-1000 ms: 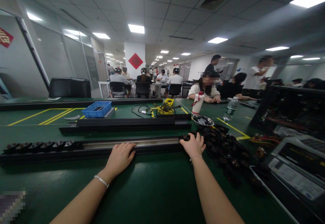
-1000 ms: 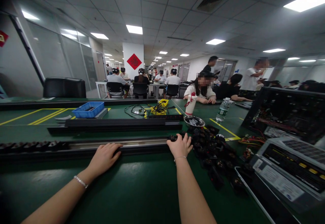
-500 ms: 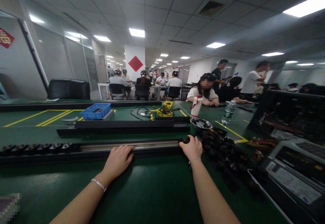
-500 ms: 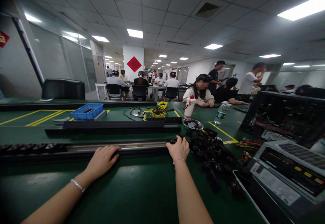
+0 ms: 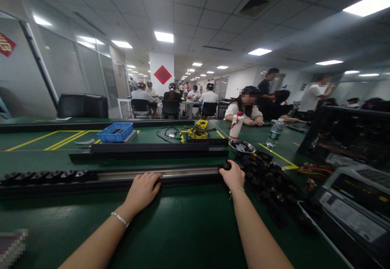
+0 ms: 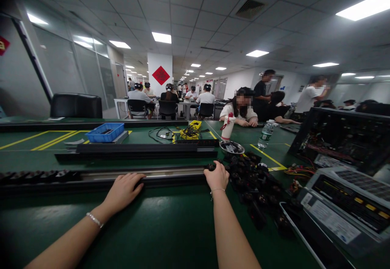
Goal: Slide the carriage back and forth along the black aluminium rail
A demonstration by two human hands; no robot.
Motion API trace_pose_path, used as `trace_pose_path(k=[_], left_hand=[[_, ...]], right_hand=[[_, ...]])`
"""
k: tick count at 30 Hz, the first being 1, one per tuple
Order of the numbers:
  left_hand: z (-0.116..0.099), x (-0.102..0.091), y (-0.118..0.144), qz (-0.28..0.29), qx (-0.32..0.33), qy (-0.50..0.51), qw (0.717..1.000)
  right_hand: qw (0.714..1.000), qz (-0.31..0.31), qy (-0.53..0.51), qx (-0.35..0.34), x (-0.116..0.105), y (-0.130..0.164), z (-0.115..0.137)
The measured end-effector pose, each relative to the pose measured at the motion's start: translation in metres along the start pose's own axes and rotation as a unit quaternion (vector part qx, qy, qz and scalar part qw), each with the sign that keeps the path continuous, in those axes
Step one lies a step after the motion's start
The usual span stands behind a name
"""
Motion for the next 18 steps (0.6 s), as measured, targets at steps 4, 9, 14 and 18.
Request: trace_pose_path(k=[4, 9, 14, 18], left_hand=[[0.0008, -0.0001, 0.0002, 0.0, -0.002, 0.002, 1.0], [0.0014, 0.0006, 0.0007, -0.002, 0.001, 0.002, 1.0], [0.0018, 0.0015, 0.0007, -0.005, 0.001, 0.004, 1.0], [0.0026, 0.0017, 0.0006, 0.001, -0.004, 0.005, 1.0]], right_hand=[[1.0, -0.001, 0.001, 0.004, -0.001, 0.0, 0.0001], [1.0, -0.005, -0.001, 0.012, -0.0007, 0.0001, -0.0011], [1.0, -0.011, -0.004, 0.014, -0.0014, -0.0005, -0.0021], [1.0, -0.011, -0.012, 0.024, -0.0017, -0.0025, -0.0057]])
Point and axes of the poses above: each hand's wrist, its own y-axis away from the middle knuckle, its own x-axis out of the palm, z = x × y, the point moved 8 cm from there along -y, towards the middle knuckle, and after that the axes turned 12 degrees about -z, right-handed, at the moved point
